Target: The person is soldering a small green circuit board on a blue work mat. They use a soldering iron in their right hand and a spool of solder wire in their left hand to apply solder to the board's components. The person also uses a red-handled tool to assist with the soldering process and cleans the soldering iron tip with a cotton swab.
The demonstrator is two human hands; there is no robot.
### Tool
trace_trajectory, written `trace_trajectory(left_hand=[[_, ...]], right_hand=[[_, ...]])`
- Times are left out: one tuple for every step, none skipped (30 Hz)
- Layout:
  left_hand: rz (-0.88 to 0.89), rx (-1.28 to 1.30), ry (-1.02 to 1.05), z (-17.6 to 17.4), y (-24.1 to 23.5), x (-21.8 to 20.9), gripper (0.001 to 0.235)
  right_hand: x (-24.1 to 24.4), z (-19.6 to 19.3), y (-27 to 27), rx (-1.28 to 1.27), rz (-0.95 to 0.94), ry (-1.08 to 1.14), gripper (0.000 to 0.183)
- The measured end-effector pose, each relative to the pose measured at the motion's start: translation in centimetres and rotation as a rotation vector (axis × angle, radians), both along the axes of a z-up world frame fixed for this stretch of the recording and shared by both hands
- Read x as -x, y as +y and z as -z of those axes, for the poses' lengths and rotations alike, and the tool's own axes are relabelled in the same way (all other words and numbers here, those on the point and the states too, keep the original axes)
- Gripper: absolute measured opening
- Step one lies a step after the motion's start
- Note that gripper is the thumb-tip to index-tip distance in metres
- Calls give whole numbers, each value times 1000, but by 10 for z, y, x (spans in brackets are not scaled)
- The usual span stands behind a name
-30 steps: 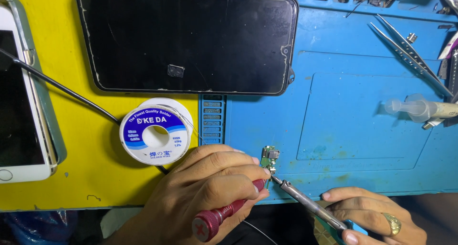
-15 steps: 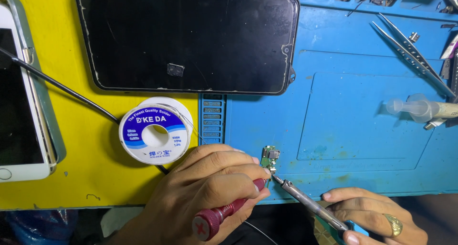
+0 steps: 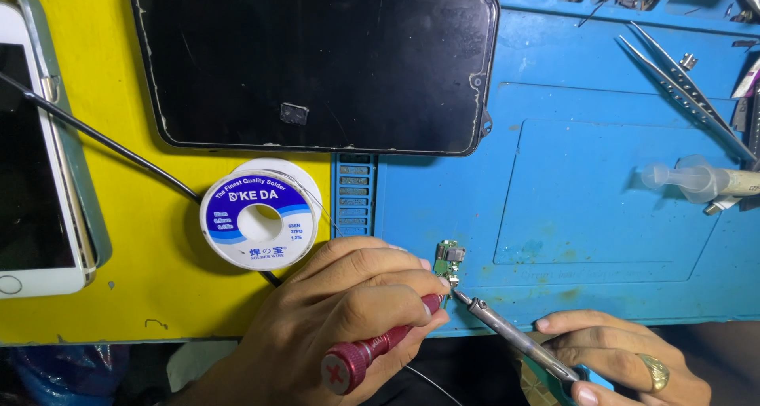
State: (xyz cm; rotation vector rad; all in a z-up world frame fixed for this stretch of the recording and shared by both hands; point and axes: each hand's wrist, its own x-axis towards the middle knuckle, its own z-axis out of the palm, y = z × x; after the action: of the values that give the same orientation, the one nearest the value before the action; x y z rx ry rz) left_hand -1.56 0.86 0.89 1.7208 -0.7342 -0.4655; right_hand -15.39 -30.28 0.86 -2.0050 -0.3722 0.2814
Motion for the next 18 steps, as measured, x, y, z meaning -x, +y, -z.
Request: trace_trajectory(left_hand=[[0,1,1,0,0,0,44],[-1,2,-3,0,0,0,43],[-3,2,-7,0,0,0,43],[-4,2,-8,-1,-1,-1,43],[-7,4,-7,-1,-1,-1,42],[-10,7,-6,-1,-1,-1,42],[-9,7,-5,-1,-1,-1,42],[-7,6,-7,0,-1,0,42],[-5,5,-9,0,0,0,43],[-5,5,-9,0,0,0,43],[2,-1,2,0,0,0,45],[10,-8,12,0,1,0,47],[10,-8,12,-1,0,0,47],[8,-5,7,-1,0,-1,43],[7,-2,3,-2,0,-2,39],[8,-2,4,-2,-1,-3,39],[15,1,-4,-3,-1,-3,42],[22,4,-11,-3,0,-4,45]], right_hand=[[-1,0,0,1,0,1,23],[-1,0,0,-1,-6,-15,22],[-2,1,1,-3,-12,-32,21],[-2,1,0,-3,-13,-33,21],[-2,1,0,-4,-16,-37,22],[-1,2,0,-6,-18,-40,23],[-2,1,1,-6,-18,-39,23],[-2,0,2,2,-8,-31,21],[-2,0,3,9,1,-25,18],[-1,0,0,9,1,-24,18],[0,1,-2,-5,-18,-3,22],[1,1,-5,-18,-36,18,26],[0,0,-2,-18,-36,18,26],[-1,-1,0,-1,-3,32,21],[-1,-2,3,17,31,48,17],[-3,-2,3,17,32,49,17],[-4,-2,2,7,10,27,18],[-6,-2,2,-3,-13,5,19]])
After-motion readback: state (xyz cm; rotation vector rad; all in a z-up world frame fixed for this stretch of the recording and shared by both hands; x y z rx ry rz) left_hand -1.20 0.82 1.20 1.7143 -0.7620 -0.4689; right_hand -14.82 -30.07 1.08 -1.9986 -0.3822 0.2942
